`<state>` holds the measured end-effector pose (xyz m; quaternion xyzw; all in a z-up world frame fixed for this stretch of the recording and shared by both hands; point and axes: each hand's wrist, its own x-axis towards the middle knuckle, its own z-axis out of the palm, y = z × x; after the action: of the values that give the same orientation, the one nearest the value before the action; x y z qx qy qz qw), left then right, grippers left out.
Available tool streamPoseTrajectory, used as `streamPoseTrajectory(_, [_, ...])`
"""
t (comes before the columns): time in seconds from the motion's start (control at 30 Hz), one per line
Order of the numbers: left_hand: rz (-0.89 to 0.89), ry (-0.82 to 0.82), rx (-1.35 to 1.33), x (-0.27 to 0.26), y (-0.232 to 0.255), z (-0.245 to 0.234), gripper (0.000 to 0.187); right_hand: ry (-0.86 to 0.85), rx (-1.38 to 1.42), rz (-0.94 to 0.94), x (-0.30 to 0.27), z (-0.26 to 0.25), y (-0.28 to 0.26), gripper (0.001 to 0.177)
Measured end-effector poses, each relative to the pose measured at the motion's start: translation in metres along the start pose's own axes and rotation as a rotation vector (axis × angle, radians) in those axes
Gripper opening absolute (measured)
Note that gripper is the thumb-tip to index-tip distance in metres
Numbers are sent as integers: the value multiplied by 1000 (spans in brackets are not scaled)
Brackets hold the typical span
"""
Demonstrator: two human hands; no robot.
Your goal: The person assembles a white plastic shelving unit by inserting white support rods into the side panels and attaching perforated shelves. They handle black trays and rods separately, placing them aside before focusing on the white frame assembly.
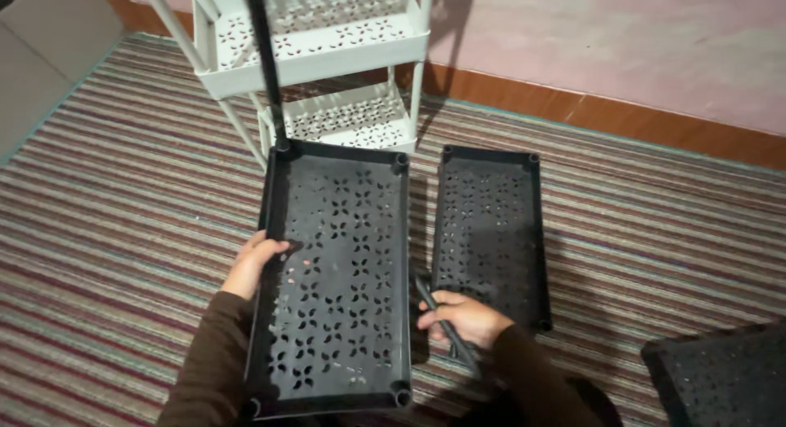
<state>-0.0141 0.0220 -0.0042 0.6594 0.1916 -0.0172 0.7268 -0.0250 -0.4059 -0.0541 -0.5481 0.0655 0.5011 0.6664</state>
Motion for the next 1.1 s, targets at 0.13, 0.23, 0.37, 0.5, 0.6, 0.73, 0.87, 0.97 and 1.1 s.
streamPoseTrajectory(0.13, [-75, -12, -67, -11, 2, -25, 45, 251, -383, -461, 79, 24, 47, 34])
streamPoseTrajectory(0.23, [-80, 23, -47, -17, 0, -23, 41, 687, -412, -389, 140, 21, 62, 36])
streamPoseTrajectory(0.37, [-97, -49, -131, -13, -3, -9, 36, 949, -776, -195, 164, -9, 71, 37])
streamPoseTrajectory(0.5, [-142, -73, -153, -8, -14, 15, 36, 873, -1005, -523, 128, -49, 51, 50])
streamPoseTrajectory(0.6, [-150, -120, -115, -8, -27, 39, 36, 784, -655, -716, 87, -41, 0, 37])
streamPoseTrajectory(0.73, [-112, -101, 8, 0, -42, 81, 40, 1136, -822, -1232, 4, 14, -89, 23])
streamPoseTrajectory(0.87, [8, -36, 249, -1, -57, 118, 47, 967, -1589, -1472, -56, 90, -148, 31])
streamPoseTrajectory(0.97, [174, 10, 463, -5, -54, 131, 49, 1091, -2131, -1446, -72, 107, -179, 44])
streamPoseTrajectory(1.1, [151, -32, 445, -19, -34, 141, 50, 921, -2391, -721, -70, 91, -194, 53])
